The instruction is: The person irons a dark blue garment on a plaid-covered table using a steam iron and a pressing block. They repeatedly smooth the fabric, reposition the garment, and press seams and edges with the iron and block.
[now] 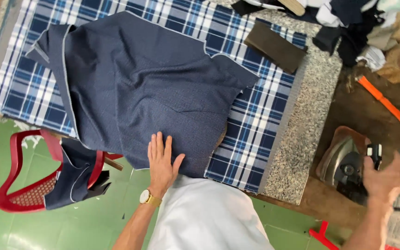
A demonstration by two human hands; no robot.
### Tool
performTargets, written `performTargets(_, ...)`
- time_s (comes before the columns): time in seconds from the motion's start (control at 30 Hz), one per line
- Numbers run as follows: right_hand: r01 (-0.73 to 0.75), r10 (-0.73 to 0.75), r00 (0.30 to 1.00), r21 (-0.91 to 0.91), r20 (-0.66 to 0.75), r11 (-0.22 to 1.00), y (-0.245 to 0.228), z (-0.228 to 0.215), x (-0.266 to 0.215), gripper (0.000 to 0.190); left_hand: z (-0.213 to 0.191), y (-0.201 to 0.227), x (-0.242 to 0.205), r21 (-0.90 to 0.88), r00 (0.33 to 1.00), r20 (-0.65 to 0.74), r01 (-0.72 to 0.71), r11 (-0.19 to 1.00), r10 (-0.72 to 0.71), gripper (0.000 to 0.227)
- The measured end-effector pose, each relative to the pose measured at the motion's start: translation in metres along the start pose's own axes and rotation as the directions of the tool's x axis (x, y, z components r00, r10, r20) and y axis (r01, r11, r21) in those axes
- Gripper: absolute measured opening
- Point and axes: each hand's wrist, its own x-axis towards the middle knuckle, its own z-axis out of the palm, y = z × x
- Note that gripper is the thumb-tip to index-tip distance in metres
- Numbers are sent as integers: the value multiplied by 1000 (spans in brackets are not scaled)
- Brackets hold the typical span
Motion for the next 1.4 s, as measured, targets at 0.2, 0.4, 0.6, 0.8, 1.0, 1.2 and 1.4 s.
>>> performTargets(0.2, -413, 246, 837, 270, 488, 870, -6, -7, 32, 53, 10, 9, -1, -31, 998, 36, 55, 998, -54, 73)
performTargets(0.4, -594, 247, 777, 542, 579, 594, -12, -5, 29, 23, 10, 11, -2, -46, 997, 49, 65, 997, -63, 73)
performTargets(0.6, -580, 275, 778, 477, 565, 661, -48, -46, 12, 23, 13, 11, 0, -71, 997, 53, 65, 995, -61, 75)
performTargets(0.8, -576, 245, 750, 425, 614, 699, -126, -106, -12, 34, 12, 8, 4, -24, 999, 34, 27, 999, -26, 75)
performTargets(1.0, -411, 103, 624, 214, 775, 886, -280, -185, -10, 69, 7, 9, 8, -71, 997, 64, 37, 997, -32, 75)
performTargets(1.2, -107, -262, 610, 405, 748, 908, -382, -208, -14, 72, 4, 5, 10, -230, 992, 11, 127, 965, -128, 94)
performTargets(1.4, 328, -696, 380, 615, 609, 717, -495, -230, -15, 64, 6, 10, 15, -374, 942, 163, 334, 865, -293, 121)
